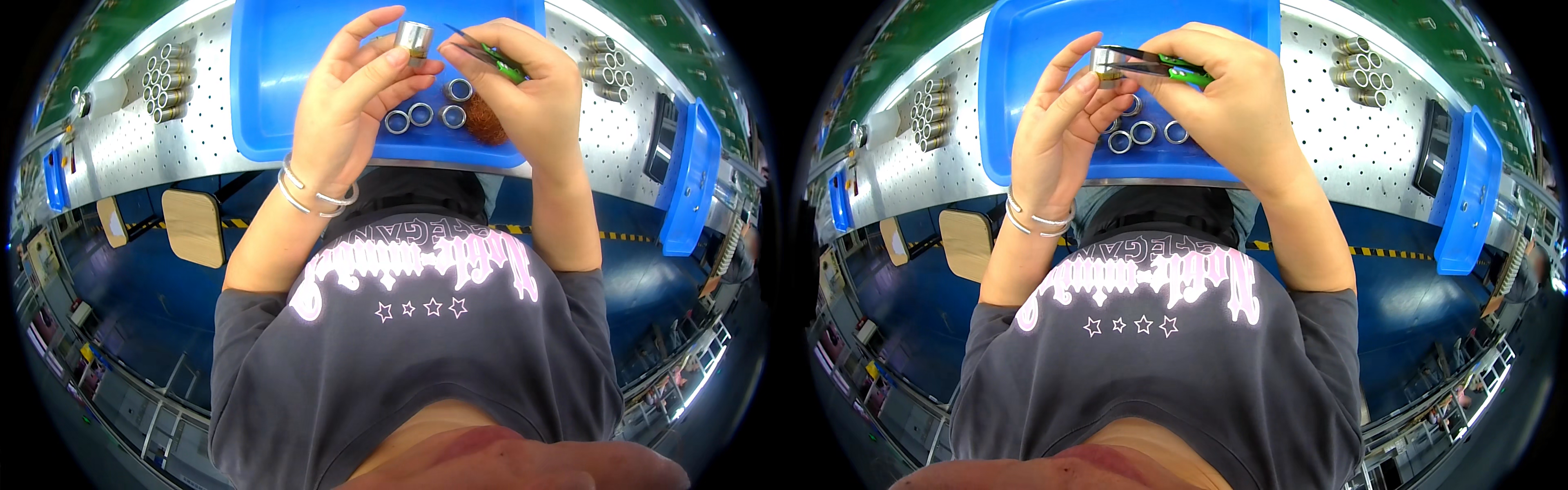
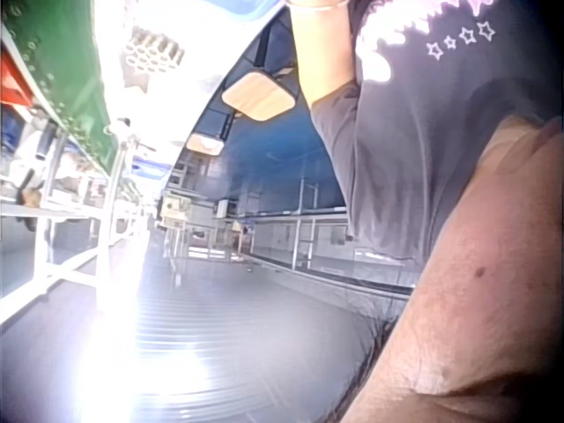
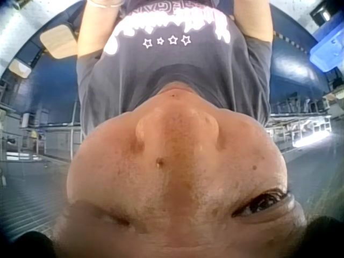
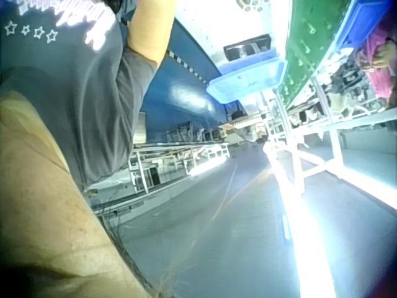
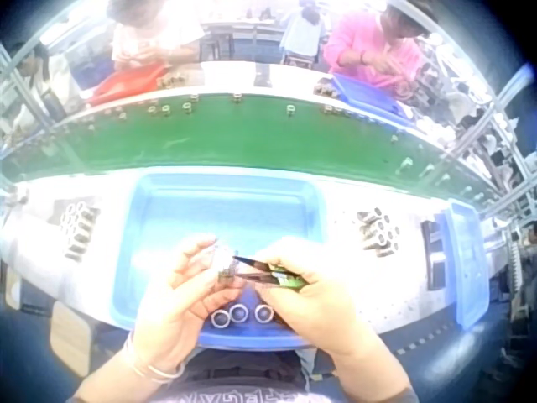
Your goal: The person uses pliers to manipulate small metal rings and cylindrical parts over a blue tray. They repeatedly pick up a metal cylinder, use the pliers to adjust or place a ring, and then set the cylinder down on the tray or nearby surface.
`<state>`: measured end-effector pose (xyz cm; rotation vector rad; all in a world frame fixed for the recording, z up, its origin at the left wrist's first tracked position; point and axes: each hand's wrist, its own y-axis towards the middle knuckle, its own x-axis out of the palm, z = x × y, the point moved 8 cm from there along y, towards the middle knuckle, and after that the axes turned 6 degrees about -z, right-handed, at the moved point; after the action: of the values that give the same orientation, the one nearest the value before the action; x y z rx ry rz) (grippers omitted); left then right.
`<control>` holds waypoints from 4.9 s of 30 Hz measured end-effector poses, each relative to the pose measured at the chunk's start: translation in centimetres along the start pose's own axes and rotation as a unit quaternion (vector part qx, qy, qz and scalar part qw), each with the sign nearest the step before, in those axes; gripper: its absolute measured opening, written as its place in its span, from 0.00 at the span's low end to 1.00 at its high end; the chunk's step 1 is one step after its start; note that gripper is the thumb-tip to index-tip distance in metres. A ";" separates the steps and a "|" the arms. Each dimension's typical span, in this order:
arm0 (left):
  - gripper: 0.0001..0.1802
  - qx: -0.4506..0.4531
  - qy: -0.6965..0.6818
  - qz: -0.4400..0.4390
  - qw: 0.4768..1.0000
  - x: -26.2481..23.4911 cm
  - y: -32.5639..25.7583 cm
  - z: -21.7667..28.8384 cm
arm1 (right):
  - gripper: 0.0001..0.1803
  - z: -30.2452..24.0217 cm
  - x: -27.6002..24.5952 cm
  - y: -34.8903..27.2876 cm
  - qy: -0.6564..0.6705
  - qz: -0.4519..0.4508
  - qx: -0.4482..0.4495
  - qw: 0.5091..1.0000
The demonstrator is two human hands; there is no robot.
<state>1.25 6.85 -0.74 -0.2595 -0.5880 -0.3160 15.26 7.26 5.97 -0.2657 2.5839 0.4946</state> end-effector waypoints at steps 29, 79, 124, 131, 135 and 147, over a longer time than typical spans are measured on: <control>0.22 0.048 0.136 -0.057 0.988 1.1 -0.2 0.2 | 0.08 -0.4 -1.0 -0.6 -0.013 0.080 -0.036 0.996; 0.28 0.070 0.145 -0.083 0.983 1.9 -0.2 1.2 | 0.10 3.4 2.3 -0.9 0.359 -0.015 0.153 0.921; 0.14 -0.001 0.215 -0.133 0.968 3.0 0.2 -1.5 | 0.15 12.5 -15.1 -0.5 -0.511 0.047 0.218 0.830; 0.14 0.008 0.230 -0.127 0.965 2.7 -0.2 -1.2 | 0.16 12.9 -14.3 -0.6 -0.528 0.032 0.242 0.814; 0.15 0.013 0.220 -0.096 0.971 2.7 0.1 -0.7 | 0.09 8.7 -9.5 -0.5 0.050 0.092 0.325 0.940; 0.25 -0.003 0.068 -0.074 0.995 1.9 0.3 -0.7 | 0.08 2.7 -1.1 -0.1 0.152 0.011 0.074 0.986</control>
<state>3.24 6.49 -0.27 -0.1981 -0.4718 -0.4748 17.37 8.34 4.30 -0.2807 2.9069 0.2855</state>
